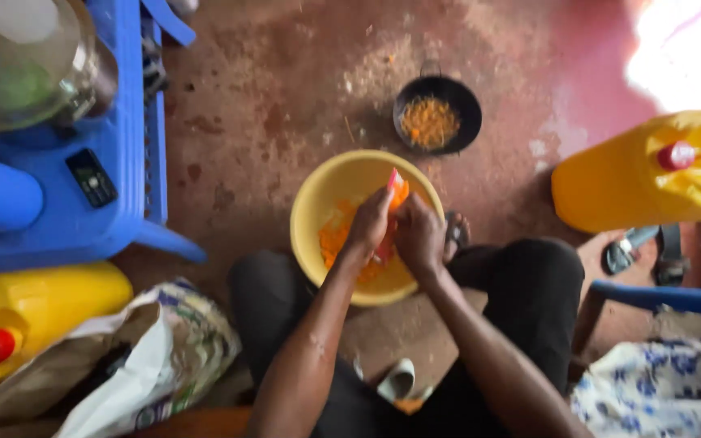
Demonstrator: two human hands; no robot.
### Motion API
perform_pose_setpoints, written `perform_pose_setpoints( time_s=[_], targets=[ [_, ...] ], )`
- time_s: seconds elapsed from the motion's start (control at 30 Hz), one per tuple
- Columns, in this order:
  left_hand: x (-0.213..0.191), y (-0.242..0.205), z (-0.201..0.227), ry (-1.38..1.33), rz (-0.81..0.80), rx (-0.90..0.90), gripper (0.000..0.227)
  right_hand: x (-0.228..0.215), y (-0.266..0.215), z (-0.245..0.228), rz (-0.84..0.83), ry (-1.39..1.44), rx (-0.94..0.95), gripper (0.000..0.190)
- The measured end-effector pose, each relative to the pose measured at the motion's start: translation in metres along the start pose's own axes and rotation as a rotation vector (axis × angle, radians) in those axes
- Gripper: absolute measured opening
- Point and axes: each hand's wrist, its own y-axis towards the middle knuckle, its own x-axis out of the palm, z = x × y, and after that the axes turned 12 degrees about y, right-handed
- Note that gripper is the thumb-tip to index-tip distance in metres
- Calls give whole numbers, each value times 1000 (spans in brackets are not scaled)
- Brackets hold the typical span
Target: Grating carrots into a bowl using a handheld grater
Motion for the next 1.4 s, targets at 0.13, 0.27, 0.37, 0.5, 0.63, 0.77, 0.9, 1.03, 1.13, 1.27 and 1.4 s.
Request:
perform_pose_setpoints(
  time_s=[0.13, 0.27, 0.37, 0.5, 0.63, 0.77, 0.9, 1.03, 1.13, 1.27, 1.4],
  targets=[
    [4, 35, -55, 101, -10, 26, 56, 6, -18, -6, 11, 54, -67, 20],
    [8, 23, -47, 57, -32, 27, 59, -3, -18, -7, -26, 66, -78, 16],
    [8, 36, -57, 68, -27, -5, 59, -4, -18, -18, -12, 152, -103, 16],
    [8, 20, -22, -14, 11, -54, 57, -7, 2, -12, 54, 87, -69, 14],
    [5, 32, -52, 48, 4, -82, 61, 3, -19, -9, 44, 119, -179, 22],
    [1, 4, -15, -34, 12, -110, 64, 1, -9, 2, -17, 21, -56, 13],
    [-5, -10, 18, -182, 57, -146, 66, -15, -6, -19, 3, 196, 1, 10],
    [-5, 1, -4, -206, 120, -136, 67, -18, -6, -36, -19, 290, -6, 5],
    [-5, -2, 5, -229, 182, -99, 62, -16, -3, -34, -51, 264, -29, 18],
    [-4, 0, -4, -140, 187, -89, 62, -18, -6, -44, -87, 210, 14, 13],
    [-2, 8, -29, -35, 200, -100, 63, -16, -9, -43, -143, 210, 60, 14]
  ],
)
